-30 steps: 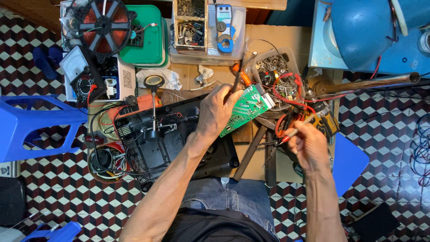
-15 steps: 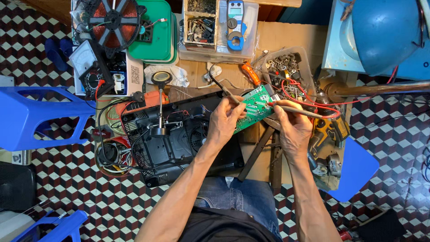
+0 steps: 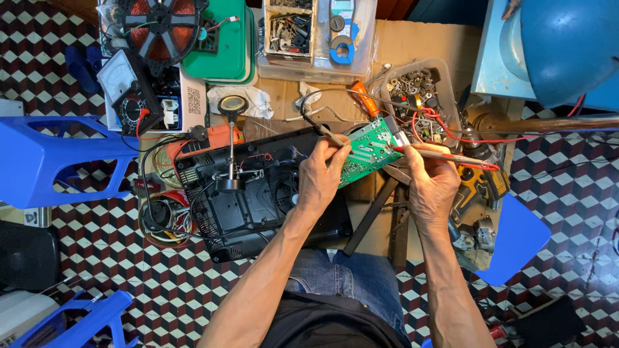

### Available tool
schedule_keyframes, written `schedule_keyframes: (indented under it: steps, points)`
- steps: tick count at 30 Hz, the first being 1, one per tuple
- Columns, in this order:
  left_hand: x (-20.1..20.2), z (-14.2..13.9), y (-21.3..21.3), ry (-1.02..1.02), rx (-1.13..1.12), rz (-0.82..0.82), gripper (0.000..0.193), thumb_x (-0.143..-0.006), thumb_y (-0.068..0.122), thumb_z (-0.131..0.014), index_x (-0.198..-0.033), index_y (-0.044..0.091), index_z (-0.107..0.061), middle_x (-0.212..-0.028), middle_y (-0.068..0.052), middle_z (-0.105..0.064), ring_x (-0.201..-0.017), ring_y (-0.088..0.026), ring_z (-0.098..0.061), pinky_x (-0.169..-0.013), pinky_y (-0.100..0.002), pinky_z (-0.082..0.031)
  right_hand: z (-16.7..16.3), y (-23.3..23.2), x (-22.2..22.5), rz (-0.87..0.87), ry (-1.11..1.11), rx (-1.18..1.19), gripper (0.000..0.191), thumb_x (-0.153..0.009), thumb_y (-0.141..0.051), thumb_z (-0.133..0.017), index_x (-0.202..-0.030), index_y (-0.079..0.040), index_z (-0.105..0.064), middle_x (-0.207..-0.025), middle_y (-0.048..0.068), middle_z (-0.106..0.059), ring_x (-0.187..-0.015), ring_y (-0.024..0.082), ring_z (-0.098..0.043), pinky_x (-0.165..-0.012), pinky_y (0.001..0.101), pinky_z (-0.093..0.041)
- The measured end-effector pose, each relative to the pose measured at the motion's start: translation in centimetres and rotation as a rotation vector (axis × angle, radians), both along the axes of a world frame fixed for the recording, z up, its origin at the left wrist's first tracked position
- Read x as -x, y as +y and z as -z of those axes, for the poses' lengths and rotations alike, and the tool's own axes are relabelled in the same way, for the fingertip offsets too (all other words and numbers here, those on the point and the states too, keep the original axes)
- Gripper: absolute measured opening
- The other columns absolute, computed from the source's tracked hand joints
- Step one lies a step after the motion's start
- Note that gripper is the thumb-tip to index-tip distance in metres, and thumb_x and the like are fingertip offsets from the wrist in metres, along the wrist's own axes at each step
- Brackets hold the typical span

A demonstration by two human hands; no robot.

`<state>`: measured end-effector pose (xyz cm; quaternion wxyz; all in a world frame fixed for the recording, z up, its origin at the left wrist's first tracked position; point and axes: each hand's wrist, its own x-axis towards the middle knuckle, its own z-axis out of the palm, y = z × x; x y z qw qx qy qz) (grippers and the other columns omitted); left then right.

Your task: The person repairs an appliance on a cluttered workbench. They remove a magnifying lamp from the opened casing, lift out the power board and main circuit board, probe the board with multimeter test leads, then reposition the boards and casing while continuing to work on the unit.

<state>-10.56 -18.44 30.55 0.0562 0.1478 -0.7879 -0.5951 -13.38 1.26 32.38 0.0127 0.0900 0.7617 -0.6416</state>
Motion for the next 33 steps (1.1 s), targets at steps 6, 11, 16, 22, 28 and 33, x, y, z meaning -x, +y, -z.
schedule_keyframes:
  steps: [6,11,16,22,28,33]
  points:
    - [-3.5,-0.8,-1.6,-0.195,0.046,-0.071,0.021,-0.096,0.023,-0.072,-0.107,0.005,-0.067,-0.091,-0.012,-0.079,-0.081,-0.020,-0.079,-0.070,-0.033,-0.060,-1.1,-1.3,-1.0,-0.131,0.123,-0.069,0.018,-0.104,-0.009,-0.071,-0.120,-0.002,-0.066,-0.106,0.005,-0.070,-0.096,0.009,-0.064,-0.085,0.0242,-0.052]
    - [-6.0,-1.0,-1.3,-0.244,0.019,-0.164,0.024,-0.095,0.024,-0.072,-0.108,0.004,-0.070,-0.094,-0.012,-0.079,-0.084,-0.021,-0.078,-0.074,-0.033,-0.058,0.1,-0.9,0.4,-0.265,0.255,-0.132,0.017,-0.102,-0.004,-0.073,-0.118,0.000,-0.072,-0.127,0.013,-0.069,-0.119,0.017,-0.065,-0.104,0.0307,-0.052]
    - [-6.5,-0.4,-1.2,-0.299,-0.070,-0.275,0.026,-0.097,0.025,-0.070,-0.112,0.004,-0.071,-0.094,-0.010,-0.079,-0.085,-0.015,-0.074,-0.077,-0.029,-0.056,2.0,-0.5,0.7,-0.250,0.048,0.063,0.018,-0.098,-0.007,-0.074,-0.115,-0.002,-0.073,-0.124,0.010,-0.071,-0.111,0.013,-0.067,-0.099,0.0277,-0.055]
    - [-5.1,0.3,-1.1,-0.192,-0.315,-0.264,0.028,-0.099,0.023,-0.067,-0.114,-0.001,-0.069,-0.099,-0.006,-0.078,-0.090,-0.007,-0.069,-0.081,-0.024,-0.055,1.9,-0.3,0.2,-0.177,-0.046,0.151,0.022,-0.101,-0.009,-0.071,-0.121,0.000,-0.071,-0.112,0.007,-0.074,-0.104,0.013,-0.068,-0.096,0.0262,-0.054]
    - [-2.8,-0.3,-1.8,-0.146,-0.262,-0.235,0.027,-0.099,0.022,-0.068,-0.115,0.000,-0.069,-0.095,-0.007,-0.078,-0.086,-0.007,-0.068,-0.077,-0.024,-0.056,0.9,-0.9,-0.7,-0.060,-0.063,0.181,0.020,-0.102,-0.009,-0.070,-0.120,0.000,-0.071,-0.111,0.008,-0.074,-0.105,0.013,-0.069,-0.098,0.0268,-0.054]
    - [-2.5,-1.5,-2.0,-0.161,-0.093,-0.207,0.027,-0.098,0.026,-0.069,-0.112,0.002,-0.069,-0.091,-0.008,-0.079,-0.079,-0.008,-0.073,-0.072,-0.027,-0.057,0.6,-1.5,-1.2,-0.030,-0.044,0.198,0.021,-0.101,-0.010,-0.069,-0.120,0.000,-0.070,-0.112,0.008,-0.074,-0.106,0.013,-0.070,-0.099,0.0277,-0.055]
